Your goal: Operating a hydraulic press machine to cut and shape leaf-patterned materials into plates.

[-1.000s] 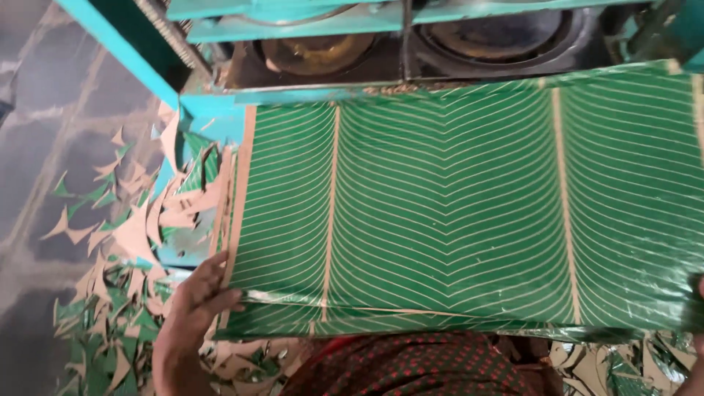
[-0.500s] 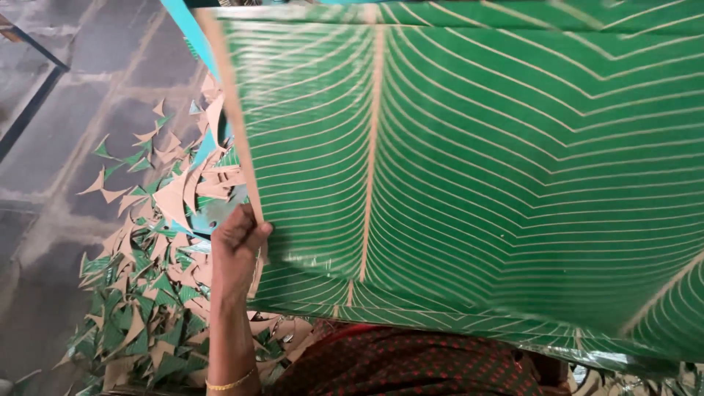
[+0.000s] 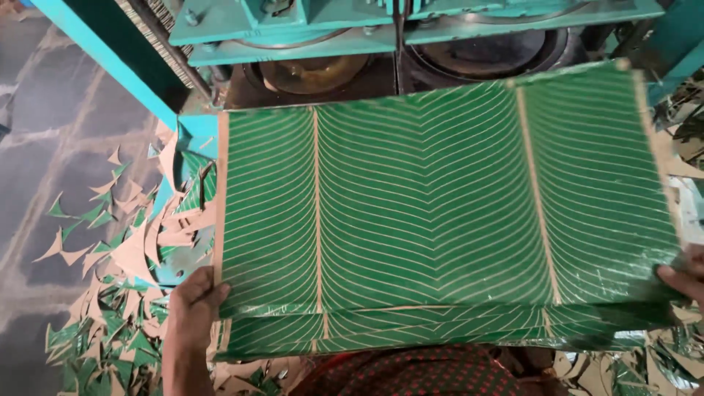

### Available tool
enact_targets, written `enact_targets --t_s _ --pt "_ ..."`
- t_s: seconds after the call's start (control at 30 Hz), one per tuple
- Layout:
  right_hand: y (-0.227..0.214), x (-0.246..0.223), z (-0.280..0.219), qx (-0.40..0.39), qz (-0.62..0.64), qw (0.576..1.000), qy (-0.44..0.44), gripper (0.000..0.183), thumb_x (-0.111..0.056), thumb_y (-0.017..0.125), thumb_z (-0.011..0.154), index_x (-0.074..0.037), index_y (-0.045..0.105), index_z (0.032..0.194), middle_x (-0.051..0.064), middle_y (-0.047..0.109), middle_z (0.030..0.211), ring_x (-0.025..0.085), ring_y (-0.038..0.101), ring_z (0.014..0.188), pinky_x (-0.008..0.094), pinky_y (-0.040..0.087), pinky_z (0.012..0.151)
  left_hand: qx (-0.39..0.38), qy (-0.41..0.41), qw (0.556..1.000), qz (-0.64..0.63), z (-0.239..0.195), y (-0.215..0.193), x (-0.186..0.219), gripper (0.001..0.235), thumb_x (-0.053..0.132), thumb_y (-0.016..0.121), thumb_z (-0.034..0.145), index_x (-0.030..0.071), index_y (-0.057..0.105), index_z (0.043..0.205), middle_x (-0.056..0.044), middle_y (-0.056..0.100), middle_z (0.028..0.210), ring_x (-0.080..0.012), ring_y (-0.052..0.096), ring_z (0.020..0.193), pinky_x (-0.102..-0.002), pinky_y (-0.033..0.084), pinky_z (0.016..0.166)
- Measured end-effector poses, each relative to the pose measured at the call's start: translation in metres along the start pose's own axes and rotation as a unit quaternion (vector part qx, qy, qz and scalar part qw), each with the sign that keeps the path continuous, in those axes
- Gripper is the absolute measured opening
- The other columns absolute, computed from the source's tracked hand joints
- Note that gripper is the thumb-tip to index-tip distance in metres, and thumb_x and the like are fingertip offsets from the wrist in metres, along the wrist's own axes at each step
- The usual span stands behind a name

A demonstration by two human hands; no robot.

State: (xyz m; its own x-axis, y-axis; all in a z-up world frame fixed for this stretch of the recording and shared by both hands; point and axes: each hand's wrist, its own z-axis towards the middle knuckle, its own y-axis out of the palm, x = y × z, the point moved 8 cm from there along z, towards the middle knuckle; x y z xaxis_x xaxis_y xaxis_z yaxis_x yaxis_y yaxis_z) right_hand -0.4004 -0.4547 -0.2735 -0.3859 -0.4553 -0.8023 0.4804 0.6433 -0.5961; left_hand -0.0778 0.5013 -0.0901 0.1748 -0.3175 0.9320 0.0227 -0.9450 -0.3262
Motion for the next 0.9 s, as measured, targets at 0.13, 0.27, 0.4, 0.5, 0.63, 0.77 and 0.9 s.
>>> enact_targets --t_s 0.13,0.27,0.4,0.5,0.63,0.77,0.9 --pt "0.015 -0.097 0.003 0.004 0.043 0.999 -0.008 0.035 -0.019 0.071 0.102 0.009 0.052 0.092 0.025 0.067 0.073 0.03 0.069 0.061 0.043 0.053 0.048 0.006 0.037 0.999 -0.026 0.025 0.01 0.034 0.016 -0.007 0.064 0.089 -0.007 0.072 0.103 -0.01 0.066 0.079 -0.018 0.055 0.064 -0.032 0.044 0.054" --pt "0.019 -0.189 0.035 0.003 0.141 0.99 0.015 0.017 -0.014 0.07 0.099 -0.001 0.064 0.109 0.016 0.07 0.076 0.023 0.068 0.064 0.035 0.054 0.053 0.067 0.086 0.976 -0.19 0.069 0.009 0.062 0.019 -0.001 0.069 0.09 -0.008 0.068 0.108 -0.013 0.069 0.09 -0.0179 0.068 0.072 -0.031 0.056 0.056" --pt "0.019 -0.23 0.088 0.069 0.25 0.964 -0.066 0.026 -0.008 0.075 0.102 0.003 0.057 0.117 0.009 0.069 0.095 0.016 0.068 0.075 0.031 0.05 0.056 0.043 0.091 0.98 -0.173 0.092 0.034 0.139 0.028 0.008 0.068 0.096 -0.011 0.064 0.117 -0.012 0.07 0.09 -0.0163 0.062 0.063 -0.031 0.05 0.047" --pt "0.028 -0.283 0.11 0.079 0.212 0.969 -0.096 0.024 -0.01 0.076 0.11 0.007 0.06 0.118 0.012 0.068 0.091 0.017 0.061 0.068 0.032 0.043 0.053 0.003 0.056 0.998 -0.025 0.143 0.054 0.15 0.038 0.014 0.063 0.101 -0.004 0.06 0.134 -0.015 0.061 0.074 -0.0174 0.048 0.047 -0.033 0.036 0.038" --pt "0.044 -0.322 0.138 0.037 0.266 0.957 -0.109 0.015 -0.007 0.069 0.111 0.002 0.064 0.122 0.006 0.067 0.09 0.012 0.057 0.065 0.029 0.044 0.055 0.011 0.022 0.989 -0.148 0.201 0.062 0.148 0.036 0.001 0.059 0.096 -0.004 0.063 0.131 -0.009 0.058 0.073 -0.0148 0.043 0.043 -0.033 0.034 0.039" --pt "0.05 -0.297 0.198 0.028 0.32 0.939 -0.122 0.013 0.003 0.07 0.11 0.002 0.059 0.115 0.005 0.062 0.087 0.011 0.061 0.07 0.028 0.046 0.061 0.026 0.049 0.978 -0.201 0.237 0.072 0.162 0.034 -0.006 0.055 0.095 -0.006 0.066 0.127 -0.011 0.062 0.076 -0.0158 0.045 0.046 -0.036 0.038 0.041" --pt "0.061 -0.33 0.195 0.08 0.329 0.935 -0.103 0.017 0.004 0.074 0.107 0.0 0.058 0.112 0.006 0.064 0.085 0.013 0.063 0.068 0.029 0.047 0.055 0.062 -0.034 0.984 -0.166 0.254 0.084 0.161 0.021 0.005 0.059 0.1 -0.008 0.064 0.116 -0.011 0.056 0.074 -0.0154 0.046 0.047 -0.037 0.041 0.041"
